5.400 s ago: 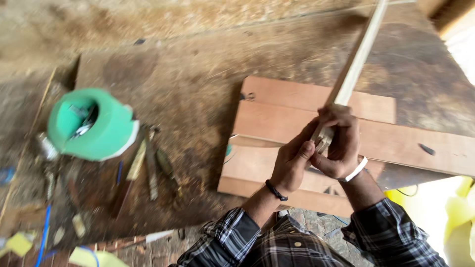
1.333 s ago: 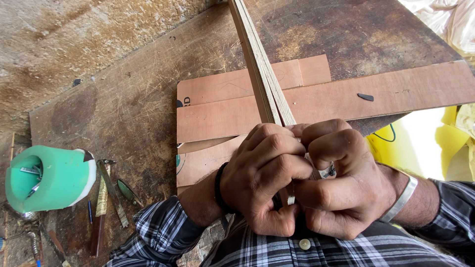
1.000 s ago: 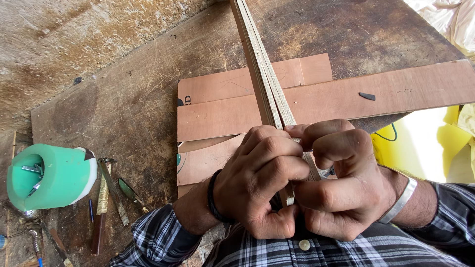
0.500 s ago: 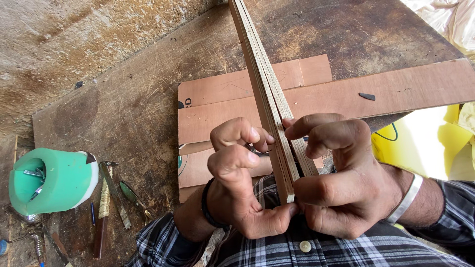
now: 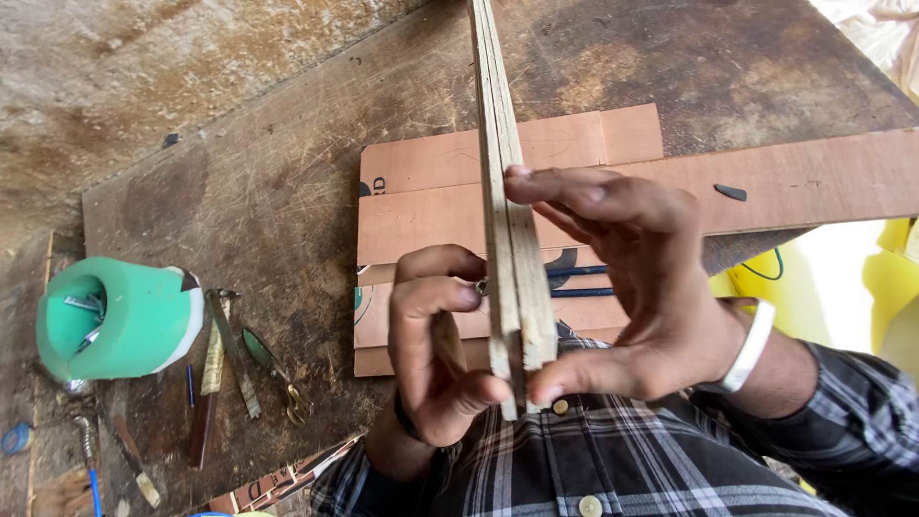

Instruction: The person assembles wooden furniture components using a hammer and pliers. They align wooden strips, hammer nails into place, and use pliers to adjust or remove nails from the pieces.

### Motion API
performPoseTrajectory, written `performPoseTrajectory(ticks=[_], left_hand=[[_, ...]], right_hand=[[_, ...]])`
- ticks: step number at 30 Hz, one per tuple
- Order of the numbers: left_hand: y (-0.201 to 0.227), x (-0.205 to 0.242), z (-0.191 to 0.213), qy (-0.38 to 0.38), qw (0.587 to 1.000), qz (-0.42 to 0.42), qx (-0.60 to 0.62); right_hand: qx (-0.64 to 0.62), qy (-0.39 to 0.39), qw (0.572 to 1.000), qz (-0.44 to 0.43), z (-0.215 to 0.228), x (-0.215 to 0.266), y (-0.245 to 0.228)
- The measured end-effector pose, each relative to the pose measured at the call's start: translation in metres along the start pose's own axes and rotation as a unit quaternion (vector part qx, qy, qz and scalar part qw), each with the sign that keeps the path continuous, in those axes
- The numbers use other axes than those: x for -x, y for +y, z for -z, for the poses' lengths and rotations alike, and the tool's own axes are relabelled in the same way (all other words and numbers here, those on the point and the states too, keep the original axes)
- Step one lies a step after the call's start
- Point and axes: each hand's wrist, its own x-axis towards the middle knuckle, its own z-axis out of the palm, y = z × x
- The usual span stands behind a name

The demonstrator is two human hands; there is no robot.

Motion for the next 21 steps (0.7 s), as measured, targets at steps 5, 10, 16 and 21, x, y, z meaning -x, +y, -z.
performPoseTrajectory(ticks=[5,10,16,21], left_hand=[[0.025,0.035,0.003,0.152,0.985,0.075,-0.022],[0.027,0.076,0.037,0.149,0.983,0.096,-0.039],[-0.020,0.137,0.053,0.189,0.958,0.092,-0.192],[-0.059,0.195,0.076,0.075,0.953,0.121,-0.267]], right_hand=[[0.005,0.019,1.000,-0.004,-0.044,-0.011,0.016],[0.040,0.012,0.999,-0.028,-0.099,-0.016,0.034],[0.058,-0.026,0.996,-0.066,-0.122,0.026,0.105],[0.335,-0.061,0.908,-0.245,-0.103,0.101,0.186]])
